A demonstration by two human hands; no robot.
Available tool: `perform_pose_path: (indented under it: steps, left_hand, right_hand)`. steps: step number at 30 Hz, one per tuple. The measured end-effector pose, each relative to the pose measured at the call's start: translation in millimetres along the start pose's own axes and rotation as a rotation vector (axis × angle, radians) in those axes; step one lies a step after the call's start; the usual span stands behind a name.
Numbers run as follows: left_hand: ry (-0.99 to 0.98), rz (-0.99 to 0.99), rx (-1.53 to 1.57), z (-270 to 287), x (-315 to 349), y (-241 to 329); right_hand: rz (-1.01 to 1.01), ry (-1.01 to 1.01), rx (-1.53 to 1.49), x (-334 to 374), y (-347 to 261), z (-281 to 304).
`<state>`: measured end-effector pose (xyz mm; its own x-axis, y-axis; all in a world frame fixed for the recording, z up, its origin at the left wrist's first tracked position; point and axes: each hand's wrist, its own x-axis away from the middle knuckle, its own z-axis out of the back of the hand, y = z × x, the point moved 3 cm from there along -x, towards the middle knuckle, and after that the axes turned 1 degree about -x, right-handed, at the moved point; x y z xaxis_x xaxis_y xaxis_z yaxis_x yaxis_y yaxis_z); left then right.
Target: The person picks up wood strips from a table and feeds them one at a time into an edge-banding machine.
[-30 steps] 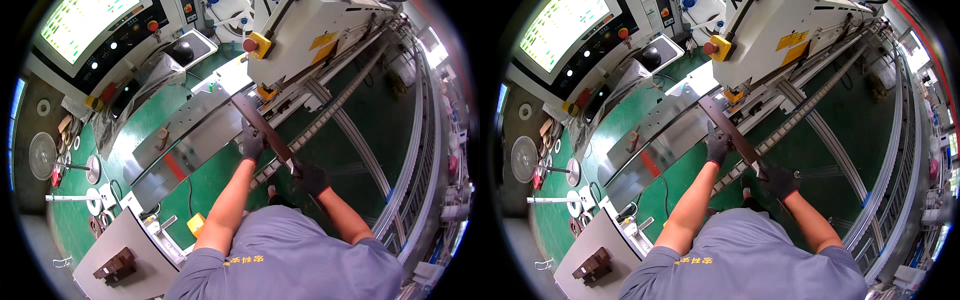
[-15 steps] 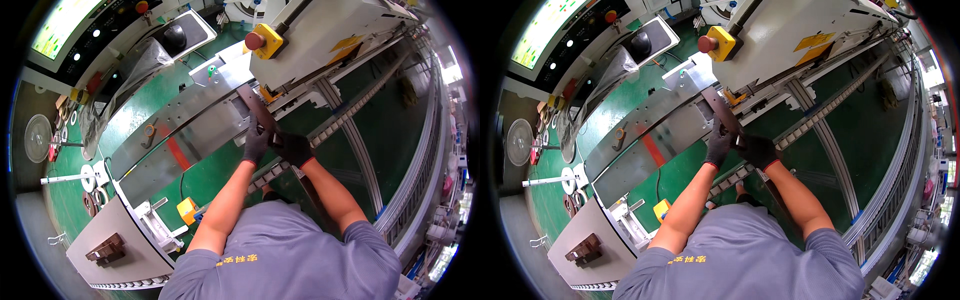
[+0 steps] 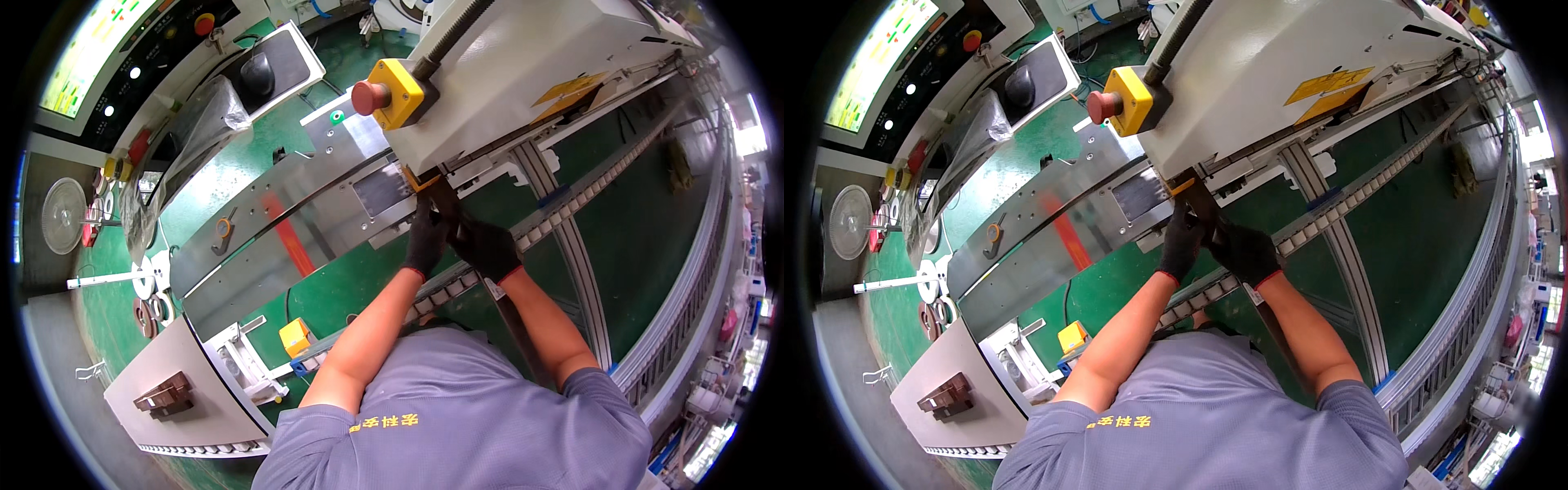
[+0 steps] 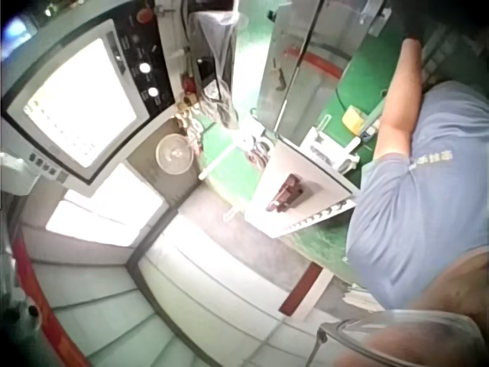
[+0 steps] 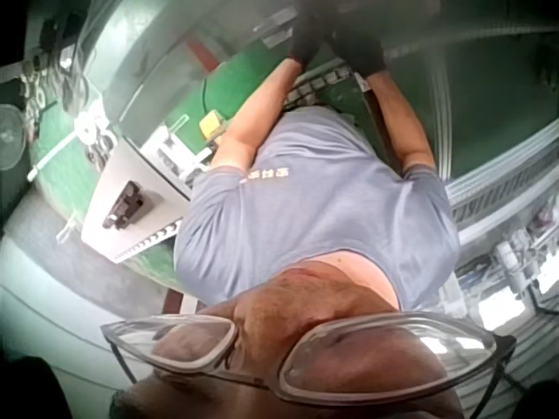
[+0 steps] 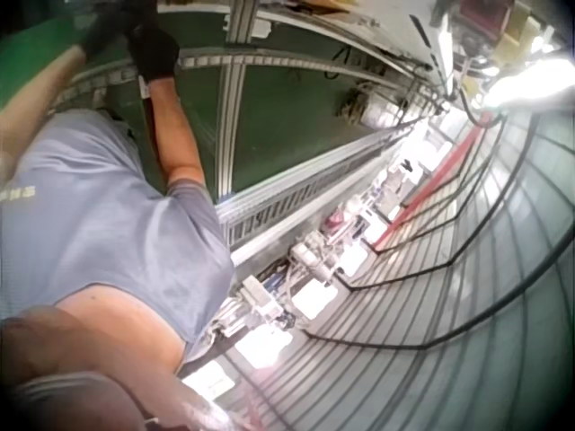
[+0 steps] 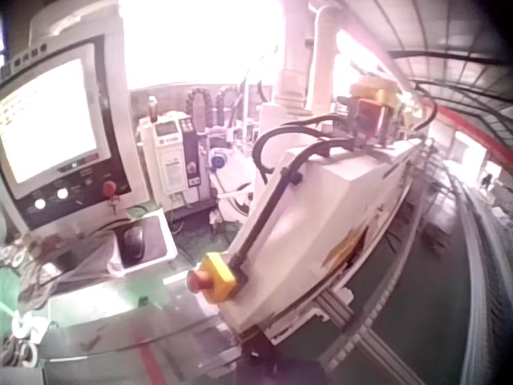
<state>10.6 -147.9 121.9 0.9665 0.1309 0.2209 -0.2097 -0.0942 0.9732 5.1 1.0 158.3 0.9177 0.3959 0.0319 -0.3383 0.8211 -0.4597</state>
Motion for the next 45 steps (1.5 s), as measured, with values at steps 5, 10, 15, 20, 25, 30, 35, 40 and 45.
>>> perform_pose_path:
  steps: [5, 10, 15, 20, 25, 30, 35, 40, 45]
  left_hand:
    - [-0.104, 0.081, 0.043, -28.3, -21.1, -0.6]
    - [-0.063, -0.171, 0.18, -86.7, -64.8, -35.5]
    - [-0.379, -0.267, -0.462, -76.9, -91.7, -23.9]
    - [-0.428, -0.546, -0.921, 51.8, -24.0, 44.3]
    - [-0.05, -0.661, -1.361, 244.2, -69.3, 62.3]
    - [-0.317, -0.811, -1.396, 209.5, -136.4, 82.9]
    - [-0.334, -0.895, -1.307, 142.8, -166.9, 87.9]
    - [-0.471, -0.589, -1.499, 114.9, -171.1, 97.4]
    - [-0.449, -0.616, -1.507, 102.3, -173.2, 106.1]
  right_hand:
    - [0.007, 0.024, 0.069, -2.5, 35.8, 6.1]
    - [0.02, 0.12, 0.071, -22.1, 69.4, 38.8]
    - [-0.069, -0.008, 0.263, -24.5, 95.8, 73.8]
    - [-0.264, 0.628, -0.181, 78.9, 119.3, 97.9]
    - [-0.582, 0.429, -0.049, 220.6, 104.6, 14.2]
    - [-0.771, 0.032, 0.027, 370.3, 76.0, -129.9]
    - [-1.001, 0.201, -0.263, 399.1, -12.9, -149.9]
    - [-1.142, 0.119, -0.286, 445.2, -39.8, -202.0]
    - [-1.325, 0.135, -0.409, 452.1, -37.4, -229.8]
